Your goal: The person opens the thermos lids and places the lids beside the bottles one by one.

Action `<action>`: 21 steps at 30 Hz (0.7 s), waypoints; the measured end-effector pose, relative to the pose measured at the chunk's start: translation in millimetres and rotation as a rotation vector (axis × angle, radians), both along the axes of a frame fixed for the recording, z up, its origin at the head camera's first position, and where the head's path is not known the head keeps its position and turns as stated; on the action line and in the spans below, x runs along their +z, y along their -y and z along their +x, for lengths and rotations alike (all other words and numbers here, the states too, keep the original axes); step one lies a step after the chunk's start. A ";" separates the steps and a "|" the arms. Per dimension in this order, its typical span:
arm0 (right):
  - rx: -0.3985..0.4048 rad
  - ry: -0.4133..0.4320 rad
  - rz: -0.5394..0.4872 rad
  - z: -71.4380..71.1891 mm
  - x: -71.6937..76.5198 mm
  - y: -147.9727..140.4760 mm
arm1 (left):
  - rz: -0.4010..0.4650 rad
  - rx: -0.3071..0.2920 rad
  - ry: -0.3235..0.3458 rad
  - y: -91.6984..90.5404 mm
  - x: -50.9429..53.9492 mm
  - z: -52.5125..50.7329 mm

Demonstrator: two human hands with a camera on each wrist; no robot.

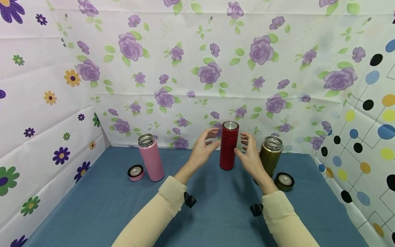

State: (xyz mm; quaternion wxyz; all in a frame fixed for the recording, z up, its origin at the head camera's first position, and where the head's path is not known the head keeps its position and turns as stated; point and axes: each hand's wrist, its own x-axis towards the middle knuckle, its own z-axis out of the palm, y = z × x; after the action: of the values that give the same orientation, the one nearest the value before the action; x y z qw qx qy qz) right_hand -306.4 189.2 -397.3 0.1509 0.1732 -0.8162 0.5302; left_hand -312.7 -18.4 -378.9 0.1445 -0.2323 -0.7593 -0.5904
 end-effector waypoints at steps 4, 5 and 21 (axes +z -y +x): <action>-0.010 0.009 -0.019 -4.8 -3.1 1.9 | 0.006 -0.006 -0.036 -3.1 2.8 -1.1; -0.014 0.011 -0.022 -6.4 -4.1 2.3 | 0.003 -0.005 -0.046 -4.0 3.3 -1.3; -0.015 0.187 -0.069 -32.6 -10.6 8.8 | -0.112 0.044 -0.086 -8.9 19.4 -3.8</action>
State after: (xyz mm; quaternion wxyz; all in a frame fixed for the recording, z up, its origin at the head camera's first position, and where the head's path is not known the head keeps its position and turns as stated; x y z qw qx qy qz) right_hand -339.0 180.5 -407.9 0.0840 0.1117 -0.8092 0.5707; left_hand -316.6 -9.5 -359.5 0.1766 -0.2484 -0.7892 -0.5332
